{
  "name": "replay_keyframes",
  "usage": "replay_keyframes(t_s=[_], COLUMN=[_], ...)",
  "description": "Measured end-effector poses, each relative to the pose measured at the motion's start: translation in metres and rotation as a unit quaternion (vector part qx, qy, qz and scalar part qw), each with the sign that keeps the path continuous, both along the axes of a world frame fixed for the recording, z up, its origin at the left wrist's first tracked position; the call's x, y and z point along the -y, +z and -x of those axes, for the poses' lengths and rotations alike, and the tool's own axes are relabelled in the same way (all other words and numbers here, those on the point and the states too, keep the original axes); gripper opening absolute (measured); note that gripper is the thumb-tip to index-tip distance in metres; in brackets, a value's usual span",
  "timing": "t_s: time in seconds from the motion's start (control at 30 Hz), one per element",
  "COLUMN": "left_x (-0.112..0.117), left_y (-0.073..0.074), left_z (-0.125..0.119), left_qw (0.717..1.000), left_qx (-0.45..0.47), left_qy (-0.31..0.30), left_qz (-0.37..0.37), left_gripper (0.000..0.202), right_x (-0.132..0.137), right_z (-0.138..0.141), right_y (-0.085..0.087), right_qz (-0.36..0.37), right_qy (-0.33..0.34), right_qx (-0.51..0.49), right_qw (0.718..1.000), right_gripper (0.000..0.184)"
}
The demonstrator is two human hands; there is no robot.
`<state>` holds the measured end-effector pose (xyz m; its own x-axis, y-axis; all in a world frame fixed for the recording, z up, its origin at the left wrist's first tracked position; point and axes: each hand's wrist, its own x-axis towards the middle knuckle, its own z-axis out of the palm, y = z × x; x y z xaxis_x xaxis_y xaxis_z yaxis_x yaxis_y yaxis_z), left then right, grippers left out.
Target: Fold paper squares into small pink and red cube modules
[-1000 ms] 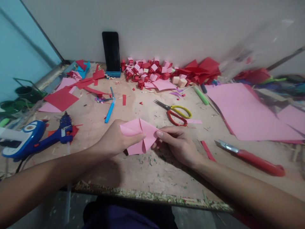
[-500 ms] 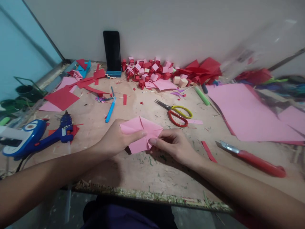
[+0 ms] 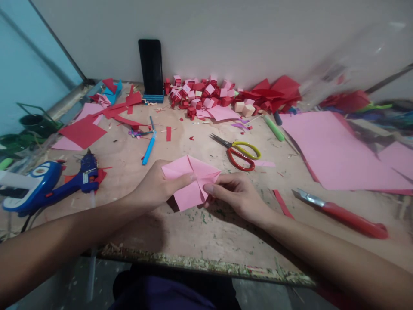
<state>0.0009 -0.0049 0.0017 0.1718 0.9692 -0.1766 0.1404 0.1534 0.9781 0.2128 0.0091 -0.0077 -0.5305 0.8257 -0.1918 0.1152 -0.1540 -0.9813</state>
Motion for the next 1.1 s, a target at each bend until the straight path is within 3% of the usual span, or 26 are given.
replay_keyframes(t_s=[0.57, 1.1], left_x=[0.0007, 0.0009], left_y=[-0.0006, 0.0014], left_z=[-0.0001, -0.0018], left_qw=[0.998, 0.998], left_qx=[-0.039, -0.01], left_qy=[-0.018, -0.044], left_qz=[-0.037, -0.034], left_gripper=[0.031, 0.031], right_x=[0.0001, 0.0035], right_z=[0.0014, 0.0036], right_y=[-0.001, -0.001], right_qz=[-0.019, -0.042], right_qy=[-0.033, -0.064], right_qx=[-0.026, 0.011], right_qw=[0.999, 0.997], right_gripper=[0.033, 0.034])
